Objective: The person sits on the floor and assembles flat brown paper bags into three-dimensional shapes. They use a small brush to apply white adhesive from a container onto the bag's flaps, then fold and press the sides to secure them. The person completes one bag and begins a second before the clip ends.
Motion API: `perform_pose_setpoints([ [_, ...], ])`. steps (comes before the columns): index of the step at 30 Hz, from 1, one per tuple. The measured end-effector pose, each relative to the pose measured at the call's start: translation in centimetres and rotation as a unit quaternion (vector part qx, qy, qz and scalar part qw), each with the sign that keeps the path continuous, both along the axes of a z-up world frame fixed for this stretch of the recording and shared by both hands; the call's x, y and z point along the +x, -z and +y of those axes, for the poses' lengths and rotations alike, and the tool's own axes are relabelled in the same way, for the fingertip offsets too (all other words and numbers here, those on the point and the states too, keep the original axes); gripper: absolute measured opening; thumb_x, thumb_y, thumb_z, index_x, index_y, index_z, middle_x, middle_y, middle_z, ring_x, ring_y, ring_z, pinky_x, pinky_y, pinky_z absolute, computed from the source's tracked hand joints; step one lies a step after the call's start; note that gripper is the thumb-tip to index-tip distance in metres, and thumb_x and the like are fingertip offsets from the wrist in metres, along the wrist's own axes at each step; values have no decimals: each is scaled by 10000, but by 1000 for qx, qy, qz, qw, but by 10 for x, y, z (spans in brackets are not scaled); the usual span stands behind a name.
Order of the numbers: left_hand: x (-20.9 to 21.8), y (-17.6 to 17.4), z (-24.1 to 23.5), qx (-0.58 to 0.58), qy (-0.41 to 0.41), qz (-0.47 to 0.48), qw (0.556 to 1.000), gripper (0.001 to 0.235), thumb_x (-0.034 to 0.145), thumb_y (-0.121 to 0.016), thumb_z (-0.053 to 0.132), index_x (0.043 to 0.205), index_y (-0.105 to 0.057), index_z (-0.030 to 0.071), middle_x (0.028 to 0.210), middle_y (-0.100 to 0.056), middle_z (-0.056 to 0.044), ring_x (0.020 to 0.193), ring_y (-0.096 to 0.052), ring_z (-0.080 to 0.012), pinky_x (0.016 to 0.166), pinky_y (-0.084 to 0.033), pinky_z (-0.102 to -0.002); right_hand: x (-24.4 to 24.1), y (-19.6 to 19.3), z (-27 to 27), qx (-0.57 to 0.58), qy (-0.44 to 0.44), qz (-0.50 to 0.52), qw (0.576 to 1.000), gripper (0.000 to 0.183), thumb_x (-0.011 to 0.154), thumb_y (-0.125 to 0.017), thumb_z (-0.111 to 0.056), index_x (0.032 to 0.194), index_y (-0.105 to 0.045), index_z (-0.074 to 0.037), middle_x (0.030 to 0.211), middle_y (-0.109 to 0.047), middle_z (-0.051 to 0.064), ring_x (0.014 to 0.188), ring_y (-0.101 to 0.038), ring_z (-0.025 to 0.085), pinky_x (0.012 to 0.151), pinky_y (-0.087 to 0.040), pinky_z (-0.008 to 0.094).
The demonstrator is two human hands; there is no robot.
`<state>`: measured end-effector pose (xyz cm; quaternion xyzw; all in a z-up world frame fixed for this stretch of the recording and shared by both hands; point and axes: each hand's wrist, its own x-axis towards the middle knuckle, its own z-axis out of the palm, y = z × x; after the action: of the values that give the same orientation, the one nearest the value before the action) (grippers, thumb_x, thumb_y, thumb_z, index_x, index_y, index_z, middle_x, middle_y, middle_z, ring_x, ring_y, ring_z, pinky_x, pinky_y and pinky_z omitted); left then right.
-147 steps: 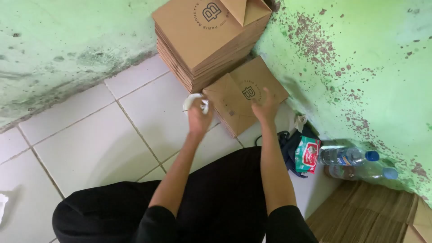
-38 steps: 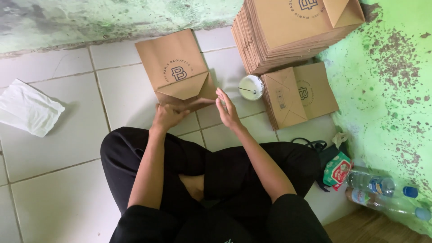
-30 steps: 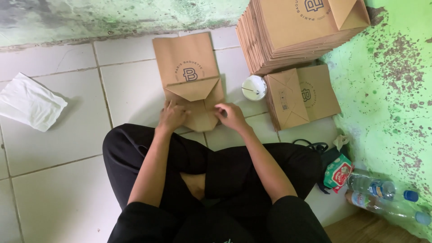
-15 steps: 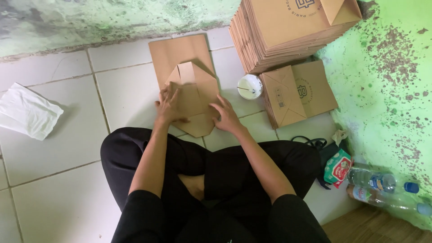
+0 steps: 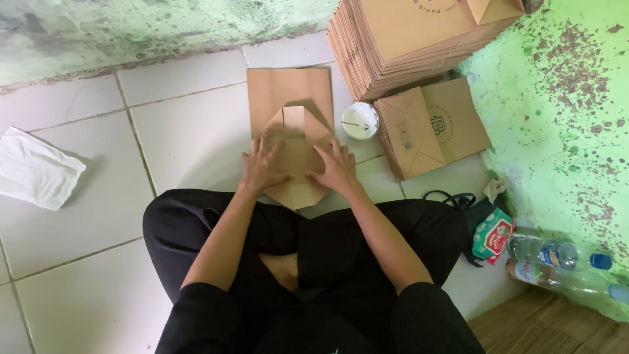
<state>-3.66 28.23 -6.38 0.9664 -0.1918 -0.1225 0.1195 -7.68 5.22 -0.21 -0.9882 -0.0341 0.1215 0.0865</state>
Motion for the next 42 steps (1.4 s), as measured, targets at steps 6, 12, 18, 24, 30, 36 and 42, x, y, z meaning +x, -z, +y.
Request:
perform_pose_setpoints([
  [6,-2,-7,-7,-1,0,19,1000,932,698,-683,614,1538,-399,324,1657,-152,-212,1443,-306,-436,849,-485,-670,10,-5,17,47,-18,-4,999,884,793,-772,-625,1518,-519,-187,1590,-283,225,1466,-268,549,1068,-429,664],
  [12,-22,-103,-1,-171,-47,143,974,784,750,-602,237,1519,-456,186,1656,-70,-298,1527,-164,-496,859,-554,-627,10,-9,16,124,-20,-51,991,668,788,-664,-171,1447,-582,-242,1571,-304,251,1386,-316,655,960,-516,692],
  [18,-11,-87,45,-96,-78,164,979,845,759,-612,258,1571,-384,300,1685,-29,-271,1510,-246,-491,999,-485,-678,3,-37,-6,6,-24,-78,997,524,758,-672,-104,1249,-745,-274,1568,-395,159,1436,-347,480,1018,-423,623],
  [24,-11,-106,87,-72,-145,118,980,627,720,-650,288,1342,-614,357,1655,-237,-261,1443,-387,-492,928,-515,-673,4,-9,-68,-7,40,-6,999,592,747,-650,-277,1329,-681,-381,1486,-481,166,1293,-504,462,965,-430,623],
  [30,-20,-137,65,-110,-79,80,987,598,801,-712,239,1389,-607,204,1652,-204,-313,1490,-294,-496,1058,-435,-672,1,-97,-39,293,40,9,955,406,824,-706,-116,1223,-753,-174,1444,-513,301,1310,-493,579,1059,-411,666],
  [36,-33,-155,15,-110,-3,-3,994,495,902,-689,140,1393,-622,142,1667,-215,-258,1501,-280,-457,1098,-421,-646,43,-22,-82,341,89,-208,912,273,897,-802,-184,1159,-761,-121,1076,-754,130,890,-733,274,771,-590,370],
  [42,-69,-44,-48,-183,58,-71,979,431,889,-694,314,1269,-667,111,1351,-529,-195,1300,-515,-449,867,-601,-553,56,13,-78,226,96,-199,949,415,849,-838,-241,1230,-729,-119,1064,-749,121,886,-705,305,783,-587,471],
])
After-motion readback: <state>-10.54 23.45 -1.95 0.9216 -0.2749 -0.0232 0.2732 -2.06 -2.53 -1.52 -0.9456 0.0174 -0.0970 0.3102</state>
